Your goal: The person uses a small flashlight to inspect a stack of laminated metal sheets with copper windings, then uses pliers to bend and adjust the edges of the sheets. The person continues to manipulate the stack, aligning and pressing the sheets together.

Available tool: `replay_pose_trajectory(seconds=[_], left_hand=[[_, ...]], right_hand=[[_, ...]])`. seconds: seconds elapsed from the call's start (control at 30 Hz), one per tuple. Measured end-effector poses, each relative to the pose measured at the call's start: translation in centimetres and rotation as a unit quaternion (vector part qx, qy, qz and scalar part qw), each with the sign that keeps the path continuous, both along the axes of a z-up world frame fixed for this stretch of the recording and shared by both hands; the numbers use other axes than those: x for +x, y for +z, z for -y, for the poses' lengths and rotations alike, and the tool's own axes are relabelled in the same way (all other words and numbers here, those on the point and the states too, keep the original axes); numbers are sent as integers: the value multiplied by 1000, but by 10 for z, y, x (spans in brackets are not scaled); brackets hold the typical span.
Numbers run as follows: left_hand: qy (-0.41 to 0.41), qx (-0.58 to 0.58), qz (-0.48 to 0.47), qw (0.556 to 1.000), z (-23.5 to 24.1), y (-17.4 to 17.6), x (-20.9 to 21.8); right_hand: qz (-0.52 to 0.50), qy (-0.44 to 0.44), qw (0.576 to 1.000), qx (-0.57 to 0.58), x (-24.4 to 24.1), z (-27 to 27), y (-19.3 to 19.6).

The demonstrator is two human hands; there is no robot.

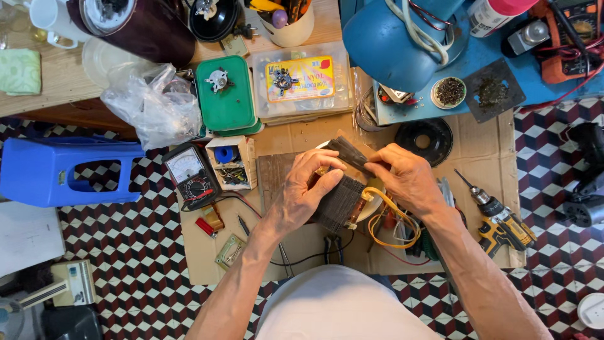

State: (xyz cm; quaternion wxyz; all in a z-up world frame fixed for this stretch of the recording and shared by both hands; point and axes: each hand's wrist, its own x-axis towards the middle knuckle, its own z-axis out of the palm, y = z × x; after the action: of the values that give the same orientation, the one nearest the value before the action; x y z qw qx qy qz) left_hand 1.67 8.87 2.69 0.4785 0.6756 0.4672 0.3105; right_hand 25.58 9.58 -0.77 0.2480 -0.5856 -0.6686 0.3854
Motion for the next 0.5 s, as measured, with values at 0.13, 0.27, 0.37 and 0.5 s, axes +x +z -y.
replay_pose_trajectory(seconds=[0.13,0.27,0.37,0.5], left_hand=[[22,-24,67,997,6,-9,2],[36,37,36,998,8,-14,3],[32,55,43,997,7,-21,3],[-34,-48,140,988,-3,-31,-5]], right_hand=[[48,24,994,98,-4,5,5],[9,-34,990,136,-10,14,17],[-61,-137,988,29,-17,25,35],[-136,-213,967,30,-25,54,78]])
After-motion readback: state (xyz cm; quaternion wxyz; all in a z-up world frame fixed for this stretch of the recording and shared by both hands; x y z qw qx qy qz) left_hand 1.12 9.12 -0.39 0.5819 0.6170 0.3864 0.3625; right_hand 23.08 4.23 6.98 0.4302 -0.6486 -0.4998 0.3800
